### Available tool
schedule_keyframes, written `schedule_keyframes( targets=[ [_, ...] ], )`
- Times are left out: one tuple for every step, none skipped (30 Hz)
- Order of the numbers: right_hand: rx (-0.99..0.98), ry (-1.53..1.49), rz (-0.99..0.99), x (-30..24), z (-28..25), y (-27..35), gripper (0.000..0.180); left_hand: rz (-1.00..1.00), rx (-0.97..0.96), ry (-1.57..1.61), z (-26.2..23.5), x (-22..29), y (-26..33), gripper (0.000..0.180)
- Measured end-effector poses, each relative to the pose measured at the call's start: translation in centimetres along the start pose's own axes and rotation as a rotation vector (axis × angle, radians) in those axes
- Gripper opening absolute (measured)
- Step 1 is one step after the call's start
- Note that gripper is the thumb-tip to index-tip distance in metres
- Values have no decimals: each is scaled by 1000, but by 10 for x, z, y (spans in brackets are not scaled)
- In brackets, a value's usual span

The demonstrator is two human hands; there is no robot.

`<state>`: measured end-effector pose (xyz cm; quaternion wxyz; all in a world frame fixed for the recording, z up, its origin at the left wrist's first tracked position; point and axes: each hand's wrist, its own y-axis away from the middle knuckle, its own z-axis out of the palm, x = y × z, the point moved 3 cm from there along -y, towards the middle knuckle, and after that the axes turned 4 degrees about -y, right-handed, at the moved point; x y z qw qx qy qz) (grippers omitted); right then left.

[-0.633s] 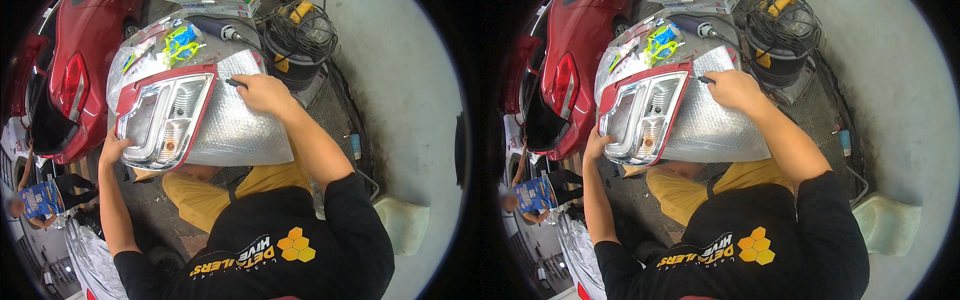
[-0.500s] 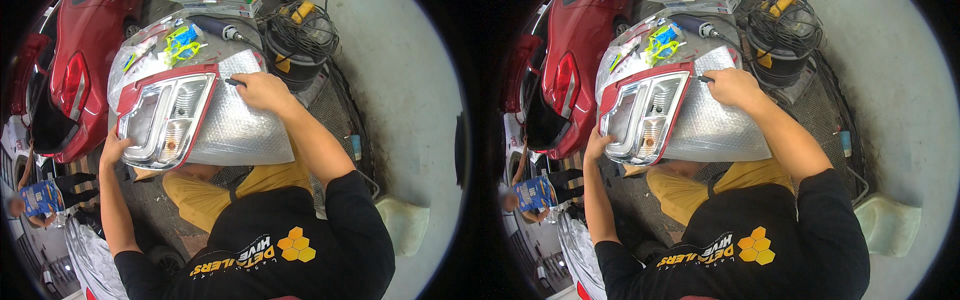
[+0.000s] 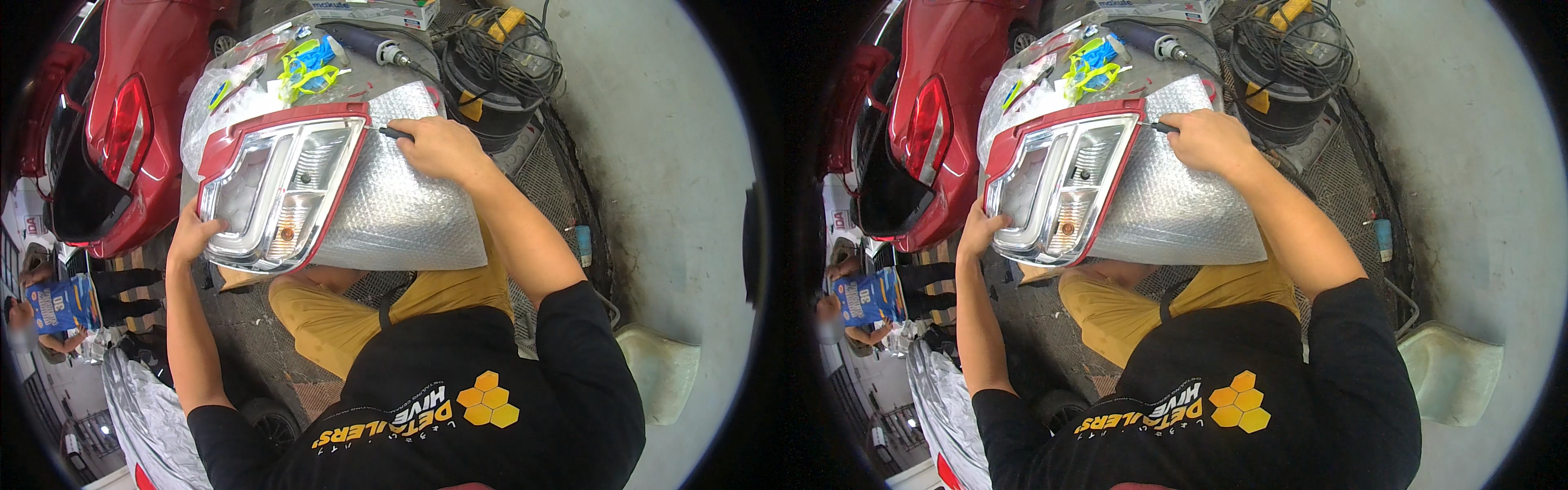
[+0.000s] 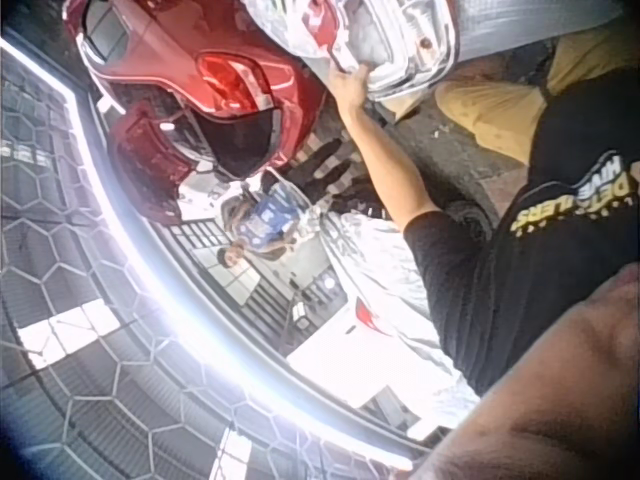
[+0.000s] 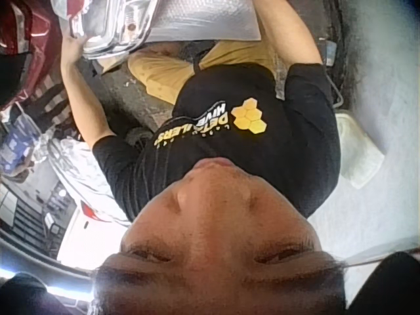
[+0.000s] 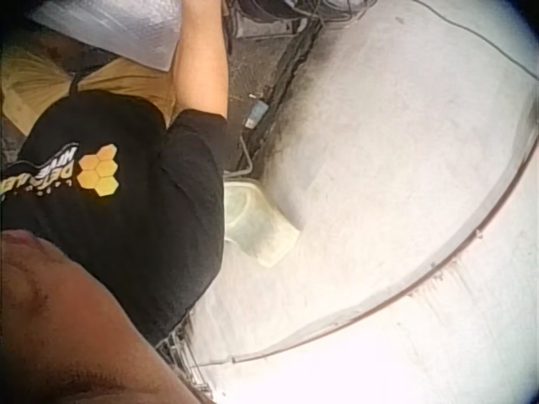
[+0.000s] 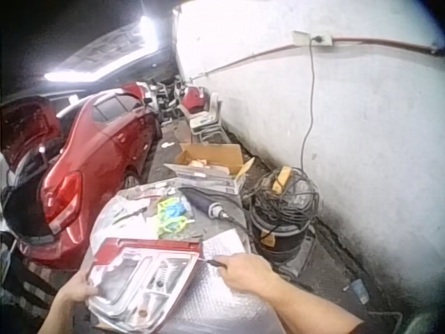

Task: The person holds and compares two red car taillight assemblies, then places one on a covered car. They pick up a black cable, attach a metal connector to it, and wrap the connection with electrical tape. Finally, they pick up the taillight again and hold the prepared cable near it.

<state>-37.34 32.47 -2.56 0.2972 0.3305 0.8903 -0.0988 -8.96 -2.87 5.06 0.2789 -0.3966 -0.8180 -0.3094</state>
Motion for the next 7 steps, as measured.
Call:
schedule_keyframes(
  targets=[
    [4, 6, -6, -1, -1, 0, 40, 6, 4, 7, 1, 2, 0, 64],
    [-4, 8, -3, -2, -1, 1, 40, 11, 8, 14, 1, 2, 0, 64],
    [-11, 10, -3, -3, -2, 1, 40, 6, 10, 1, 0, 1, 0, 64],
    [-19, 11, -2, -4, -2, 2, 40, 0, 12, -12, -1, -2, 0, 64],
    [-12, 9, -12, -5, -2, 2, 40, -5, 14, -25, -2, -4, 0, 64],
    [-5, 7, -20, -5, -1, 2, 40, -2, 18, -30, -2, -6, -1, 65],
    [3, 5, -29, -4, 1, 2, 41, 2, 22, -36, -3, -7, -1, 66]
  ],
)
